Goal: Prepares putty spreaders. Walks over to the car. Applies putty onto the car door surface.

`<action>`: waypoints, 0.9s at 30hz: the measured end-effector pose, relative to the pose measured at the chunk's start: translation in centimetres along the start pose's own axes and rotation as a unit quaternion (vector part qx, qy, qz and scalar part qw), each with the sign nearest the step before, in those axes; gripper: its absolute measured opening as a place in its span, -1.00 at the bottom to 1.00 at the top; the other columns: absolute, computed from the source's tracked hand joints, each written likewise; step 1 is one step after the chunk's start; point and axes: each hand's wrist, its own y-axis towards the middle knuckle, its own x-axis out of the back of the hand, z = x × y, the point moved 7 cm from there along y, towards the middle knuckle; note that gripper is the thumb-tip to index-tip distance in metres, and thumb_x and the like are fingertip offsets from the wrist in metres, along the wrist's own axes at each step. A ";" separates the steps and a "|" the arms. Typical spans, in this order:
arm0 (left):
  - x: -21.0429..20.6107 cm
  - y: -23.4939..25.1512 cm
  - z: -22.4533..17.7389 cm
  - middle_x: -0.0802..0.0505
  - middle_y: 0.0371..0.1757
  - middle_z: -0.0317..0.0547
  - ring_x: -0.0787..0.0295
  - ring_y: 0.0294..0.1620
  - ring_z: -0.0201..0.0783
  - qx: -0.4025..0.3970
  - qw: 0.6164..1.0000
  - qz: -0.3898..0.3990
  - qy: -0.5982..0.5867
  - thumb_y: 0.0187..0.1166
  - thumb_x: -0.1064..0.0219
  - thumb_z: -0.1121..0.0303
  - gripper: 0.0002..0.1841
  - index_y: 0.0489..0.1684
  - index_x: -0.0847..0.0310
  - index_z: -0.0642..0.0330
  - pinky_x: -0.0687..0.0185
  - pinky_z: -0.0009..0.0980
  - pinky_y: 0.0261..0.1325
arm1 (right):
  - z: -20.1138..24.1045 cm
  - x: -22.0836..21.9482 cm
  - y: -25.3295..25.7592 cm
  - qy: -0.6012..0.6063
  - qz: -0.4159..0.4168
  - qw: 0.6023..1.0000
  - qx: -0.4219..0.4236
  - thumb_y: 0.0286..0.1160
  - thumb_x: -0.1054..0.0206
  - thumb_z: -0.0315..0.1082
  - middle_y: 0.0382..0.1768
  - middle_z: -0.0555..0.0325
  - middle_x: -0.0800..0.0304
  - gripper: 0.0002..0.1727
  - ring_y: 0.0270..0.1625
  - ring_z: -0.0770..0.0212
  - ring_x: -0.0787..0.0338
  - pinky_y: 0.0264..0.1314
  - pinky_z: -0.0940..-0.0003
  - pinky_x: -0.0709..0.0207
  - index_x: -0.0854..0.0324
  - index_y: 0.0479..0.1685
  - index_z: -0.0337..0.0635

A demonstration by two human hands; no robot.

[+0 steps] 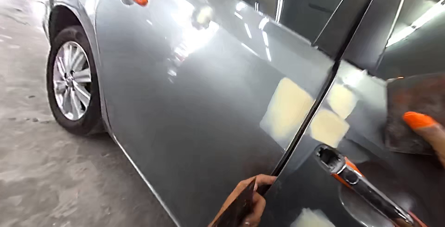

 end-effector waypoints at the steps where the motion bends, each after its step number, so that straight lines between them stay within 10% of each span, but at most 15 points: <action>1: -0.5 0.0 0.1 -0.64 -0.72 -0.45 -0.49 -0.83 -0.61 -0.006 1.000 -0.022 -0.010 0.64 -0.25 -0.15 -0.41 0.50 -0.53 0.04 -0.43 -0.68 -0.74 | 0.5 0.0 0.4 -0.033 0.022 0.999 0.010 0.41 -0.46 0.10 -0.23 0.43 -0.78 -0.48 -0.25 0.66 -0.76 -0.22 0.63 -0.67 -0.61 0.25 0.02; 5: -1.0 -0.6 -0.4 -0.54 -0.73 -0.50 -0.36 -0.84 -0.58 -0.024 0.995 -0.076 0.062 0.73 -0.04 0.01 -0.47 0.52 -0.42 0.14 -0.32 -0.63 -0.76 | 3.8 -1.4 1.0 -0.171 0.105 0.977 0.079 0.30 -0.31 0.26 -0.36 0.36 -0.74 -0.35 -0.38 0.38 -0.75 -0.43 0.20 -0.64 -0.58 0.28 0.05; 11: -1.8 -1.0 0.3 -0.51 -0.73 -0.50 -0.36 -0.85 -0.57 -0.014 0.995 -0.095 0.036 0.74 0.11 0.18 -0.52 0.57 -0.30 0.13 -0.33 -0.62 -0.77 | 2.7 -1.3 -0.6 -0.205 0.068 0.975 0.050 0.45 -0.11 0.44 -0.62 0.38 -0.59 -0.30 -0.71 0.39 -0.63 -0.74 0.31 -0.56 -0.54 0.19 0.01; 16: -2.2 -1.2 0.4 -0.53 -0.71 -0.48 -0.38 -0.85 -0.56 -0.004 0.995 -0.095 0.025 0.80 0.18 0.19 -0.55 0.56 -0.28 0.11 -0.36 -0.63 -0.78 | 6.2 -4.0 -0.2 -0.248 0.080 0.960 0.107 0.58 -0.17 0.04 -0.62 0.28 -0.58 -0.54 -0.60 0.18 -0.68 -0.63 0.13 -0.52 -0.51 0.24 -0.10; 27: -2.9 -1.0 0.1 -0.46 -0.74 -0.51 -0.35 -0.85 -0.56 -0.017 0.990 -0.134 0.047 0.63 0.28 0.40 -0.53 0.49 -0.28 0.10 -0.35 -0.63 -0.78 | 7.4 -5.0 0.2 -0.257 0.065 0.955 0.133 0.59 -0.25 -0.10 -0.60 0.27 -0.60 -0.62 -0.58 0.20 -0.70 -0.60 0.19 -0.54 -0.46 0.23 -0.11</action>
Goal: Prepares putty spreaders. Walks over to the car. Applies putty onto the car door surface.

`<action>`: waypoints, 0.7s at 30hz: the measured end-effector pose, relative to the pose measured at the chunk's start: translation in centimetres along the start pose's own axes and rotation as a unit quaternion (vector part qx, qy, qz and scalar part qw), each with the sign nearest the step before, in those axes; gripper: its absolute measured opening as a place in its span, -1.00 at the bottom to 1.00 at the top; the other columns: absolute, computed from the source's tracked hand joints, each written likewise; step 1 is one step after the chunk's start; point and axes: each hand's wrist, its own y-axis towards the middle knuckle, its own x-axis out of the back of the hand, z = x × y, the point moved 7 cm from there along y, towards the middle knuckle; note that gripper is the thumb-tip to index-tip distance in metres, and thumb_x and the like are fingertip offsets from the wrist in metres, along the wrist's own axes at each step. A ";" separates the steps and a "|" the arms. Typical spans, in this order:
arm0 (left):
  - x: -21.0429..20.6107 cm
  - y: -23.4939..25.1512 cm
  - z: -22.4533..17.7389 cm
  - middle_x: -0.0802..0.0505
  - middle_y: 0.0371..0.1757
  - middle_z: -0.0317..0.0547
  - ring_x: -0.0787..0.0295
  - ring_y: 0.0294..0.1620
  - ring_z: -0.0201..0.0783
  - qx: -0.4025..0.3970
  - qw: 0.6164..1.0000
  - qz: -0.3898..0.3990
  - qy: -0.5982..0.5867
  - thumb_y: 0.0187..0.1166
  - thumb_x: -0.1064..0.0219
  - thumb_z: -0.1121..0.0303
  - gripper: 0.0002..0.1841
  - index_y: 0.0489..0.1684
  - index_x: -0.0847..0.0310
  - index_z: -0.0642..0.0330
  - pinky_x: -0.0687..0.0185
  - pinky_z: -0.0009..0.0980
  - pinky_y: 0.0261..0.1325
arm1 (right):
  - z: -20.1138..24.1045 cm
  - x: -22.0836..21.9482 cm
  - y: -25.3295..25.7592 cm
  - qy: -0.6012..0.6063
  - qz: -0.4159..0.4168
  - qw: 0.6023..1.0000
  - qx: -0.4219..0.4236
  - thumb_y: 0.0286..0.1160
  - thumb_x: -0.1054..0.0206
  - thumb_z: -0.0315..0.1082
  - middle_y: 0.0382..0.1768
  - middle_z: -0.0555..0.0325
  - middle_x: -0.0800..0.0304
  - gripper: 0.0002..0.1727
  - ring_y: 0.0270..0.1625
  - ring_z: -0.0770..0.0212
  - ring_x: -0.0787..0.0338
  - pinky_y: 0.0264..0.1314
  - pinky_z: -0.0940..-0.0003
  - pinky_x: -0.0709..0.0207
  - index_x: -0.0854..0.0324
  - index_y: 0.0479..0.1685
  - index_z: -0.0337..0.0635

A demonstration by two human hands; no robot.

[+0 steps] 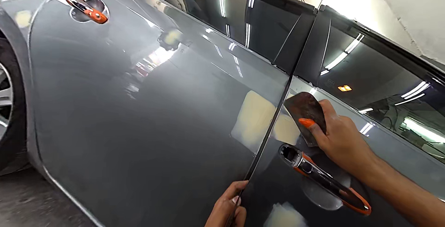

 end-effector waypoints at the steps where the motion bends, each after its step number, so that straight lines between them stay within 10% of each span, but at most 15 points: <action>1: 0.0 0.0 0.0 -0.47 -0.73 -0.51 -0.35 -0.85 -0.57 0.001 1.000 -0.001 -0.002 0.63 0.28 0.41 -0.53 0.48 -0.29 0.10 -0.35 -0.63 -0.78 | 0.4 0.0 0.4 -0.002 0.005 1.000 0.005 0.61 -0.26 -0.12 -0.58 0.26 -0.60 -0.63 -0.56 0.18 -0.71 -0.58 0.18 -0.55 -0.45 0.25 -0.11; 21: 0.3 0.1 0.1 -0.44 -0.75 -0.52 -0.32 -0.87 -0.58 0.004 1.000 0.000 0.005 0.61 0.29 0.42 -0.53 0.45 -0.31 0.09 -0.32 -0.64 -0.79 | -1.0 0.1 1.0 0.014 0.038 0.999 -0.025 0.64 -0.29 -0.03 -0.55 0.17 -0.65 -0.52 -0.53 0.11 -0.74 -0.54 0.06 -0.59 -0.42 0.34 -0.17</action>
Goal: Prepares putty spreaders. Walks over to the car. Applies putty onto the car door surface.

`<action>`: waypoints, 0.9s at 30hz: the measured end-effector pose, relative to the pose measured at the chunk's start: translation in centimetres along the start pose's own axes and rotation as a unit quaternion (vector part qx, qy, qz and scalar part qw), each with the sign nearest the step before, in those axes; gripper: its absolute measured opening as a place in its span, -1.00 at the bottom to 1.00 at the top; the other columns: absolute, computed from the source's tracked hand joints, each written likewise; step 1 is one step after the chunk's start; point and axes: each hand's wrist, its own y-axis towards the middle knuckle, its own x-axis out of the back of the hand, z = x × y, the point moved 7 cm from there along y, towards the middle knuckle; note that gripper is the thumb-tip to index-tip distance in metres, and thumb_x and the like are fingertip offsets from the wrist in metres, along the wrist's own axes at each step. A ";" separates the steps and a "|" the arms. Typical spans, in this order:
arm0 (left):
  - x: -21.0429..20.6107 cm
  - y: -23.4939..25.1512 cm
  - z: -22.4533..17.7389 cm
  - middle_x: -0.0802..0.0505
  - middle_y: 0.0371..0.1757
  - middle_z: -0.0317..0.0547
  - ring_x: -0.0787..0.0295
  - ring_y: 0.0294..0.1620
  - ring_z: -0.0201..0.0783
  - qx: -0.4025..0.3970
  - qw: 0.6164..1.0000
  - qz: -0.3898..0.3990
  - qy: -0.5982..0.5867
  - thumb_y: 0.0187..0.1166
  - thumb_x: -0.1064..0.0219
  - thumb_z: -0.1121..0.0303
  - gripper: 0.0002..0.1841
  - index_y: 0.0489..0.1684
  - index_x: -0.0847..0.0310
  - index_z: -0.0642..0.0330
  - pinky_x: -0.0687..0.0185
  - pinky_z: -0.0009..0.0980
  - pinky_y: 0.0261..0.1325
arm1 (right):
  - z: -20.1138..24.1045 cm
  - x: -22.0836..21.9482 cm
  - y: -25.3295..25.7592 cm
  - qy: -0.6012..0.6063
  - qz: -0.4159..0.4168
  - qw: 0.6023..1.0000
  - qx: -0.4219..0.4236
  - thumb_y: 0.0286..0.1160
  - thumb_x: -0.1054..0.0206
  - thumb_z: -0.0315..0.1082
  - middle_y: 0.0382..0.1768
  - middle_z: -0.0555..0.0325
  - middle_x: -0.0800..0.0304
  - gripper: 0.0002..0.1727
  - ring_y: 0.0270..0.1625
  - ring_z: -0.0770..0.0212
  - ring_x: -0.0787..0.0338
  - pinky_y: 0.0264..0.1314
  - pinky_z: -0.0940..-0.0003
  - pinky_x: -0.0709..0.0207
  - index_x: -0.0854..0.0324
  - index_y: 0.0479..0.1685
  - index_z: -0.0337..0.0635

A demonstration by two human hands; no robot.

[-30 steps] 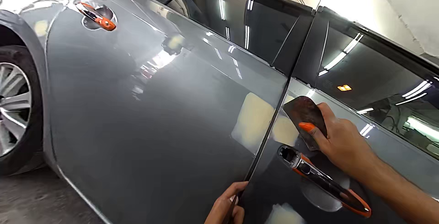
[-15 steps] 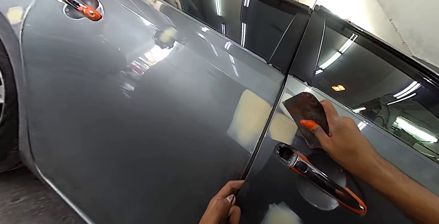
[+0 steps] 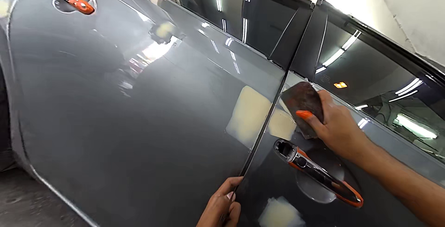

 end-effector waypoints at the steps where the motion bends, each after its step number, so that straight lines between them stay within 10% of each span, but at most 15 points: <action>1: 0.0 0.0 0.1 -0.45 -0.75 -0.53 -0.33 -0.86 -0.58 0.001 1.000 0.007 0.002 0.63 0.28 0.40 -0.53 0.47 -0.29 0.08 -0.33 -0.64 -0.78 | 0.5 -0.1 0.5 -0.004 0.008 1.000 -0.002 0.65 -0.32 -0.07 -0.55 0.16 -0.65 -0.52 -0.54 0.10 -0.73 -0.54 0.07 -0.59 -0.42 0.36 -0.16; 27: 0.3 -0.6 -0.2 -0.38 -0.74 -0.52 -0.25 -0.87 -0.57 0.045 0.999 0.007 0.027 0.59 0.25 0.39 -0.45 0.62 -0.22 0.14 -0.26 -0.64 -0.81 | 1.2 -0.3 1.4 -0.019 0.023 1.000 -0.009 0.66 -0.29 -0.02 -0.49 0.12 -0.66 -0.46 -0.45 0.06 -0.78 -0.44 0.05 -0.62 -0.36 0.45 -0.15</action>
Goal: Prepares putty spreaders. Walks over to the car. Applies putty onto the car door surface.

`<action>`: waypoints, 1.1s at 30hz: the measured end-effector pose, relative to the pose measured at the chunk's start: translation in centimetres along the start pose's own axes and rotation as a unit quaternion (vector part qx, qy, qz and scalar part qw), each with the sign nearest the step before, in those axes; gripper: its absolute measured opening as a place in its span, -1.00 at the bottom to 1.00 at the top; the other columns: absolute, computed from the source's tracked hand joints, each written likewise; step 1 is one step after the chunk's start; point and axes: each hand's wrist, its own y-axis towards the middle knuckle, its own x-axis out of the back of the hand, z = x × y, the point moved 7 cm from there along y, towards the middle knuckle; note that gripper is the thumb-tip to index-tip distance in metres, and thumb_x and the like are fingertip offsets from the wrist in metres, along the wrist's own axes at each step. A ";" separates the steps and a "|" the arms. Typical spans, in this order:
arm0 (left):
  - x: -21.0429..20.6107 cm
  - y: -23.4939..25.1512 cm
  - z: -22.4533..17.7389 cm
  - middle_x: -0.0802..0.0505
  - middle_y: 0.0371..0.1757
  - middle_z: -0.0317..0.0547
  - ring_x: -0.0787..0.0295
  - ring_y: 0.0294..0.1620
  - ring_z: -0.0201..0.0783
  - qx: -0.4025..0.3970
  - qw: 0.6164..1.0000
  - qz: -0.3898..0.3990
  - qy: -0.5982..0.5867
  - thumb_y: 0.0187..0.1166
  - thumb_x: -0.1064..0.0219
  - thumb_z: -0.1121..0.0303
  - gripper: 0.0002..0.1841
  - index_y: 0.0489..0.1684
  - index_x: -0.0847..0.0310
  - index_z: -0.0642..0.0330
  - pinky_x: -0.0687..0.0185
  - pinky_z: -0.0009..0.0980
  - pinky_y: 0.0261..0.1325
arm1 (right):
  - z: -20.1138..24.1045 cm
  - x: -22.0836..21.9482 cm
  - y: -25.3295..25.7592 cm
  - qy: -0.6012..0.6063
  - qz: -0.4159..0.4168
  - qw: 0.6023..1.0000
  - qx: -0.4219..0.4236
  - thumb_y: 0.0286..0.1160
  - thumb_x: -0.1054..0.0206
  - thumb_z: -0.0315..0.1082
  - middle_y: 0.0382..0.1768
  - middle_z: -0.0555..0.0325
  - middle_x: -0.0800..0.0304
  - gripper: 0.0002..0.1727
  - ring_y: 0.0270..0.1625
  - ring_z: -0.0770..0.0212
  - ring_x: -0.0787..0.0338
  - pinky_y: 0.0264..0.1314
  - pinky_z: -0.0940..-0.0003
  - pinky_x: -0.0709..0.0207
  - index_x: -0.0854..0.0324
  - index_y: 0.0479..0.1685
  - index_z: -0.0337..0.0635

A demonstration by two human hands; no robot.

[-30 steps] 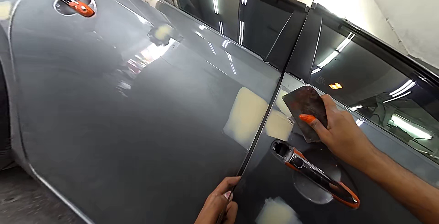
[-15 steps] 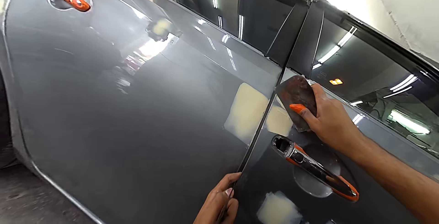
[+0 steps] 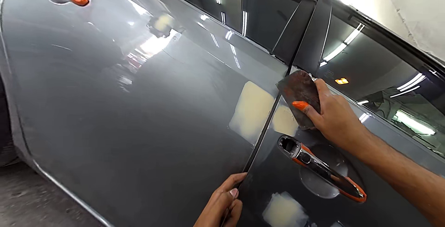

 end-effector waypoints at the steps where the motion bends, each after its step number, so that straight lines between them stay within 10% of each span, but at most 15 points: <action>1: -0.1 0.0 0.0 -0.38 -0.74 -0.52 -0.25 -0.87 -0.58 -0.001 1.000 -0.002 0.000 0.60 0.25 0.39 -0.46 0.61 -0.24 0.13 -0.26 -0.65 -0.81 | -0.3 0.1 -0.5 0.005 -0.005 1.000 0.002 0.67 -0.30 -0.02 -0.49 0.12 -0.67 -0.45 -0.47 0.06 -0.77 -0.47 0.06 -0.62 -0.37 0.45 -0.17; 33: -0.2 -0.2 -0.2 -0.40 -0.75 -0.54 -0.27 -0.87 -0.60 -0.014 1.000 0.019 0.000 0.63 0.23 0.34 -0.47 0.61 -0.24 0.14 -0.27 -0.66 -0.81 | 2.2 -0.3 1.6 0.002 0.007 1.000 0.011 0.71 -0.27 -0.05 -0.52 0.09 -0.63 -0.51 -0.46 0.01 -0.75 -0.43 0.01 -0.61 -0.35 0.40 -0.18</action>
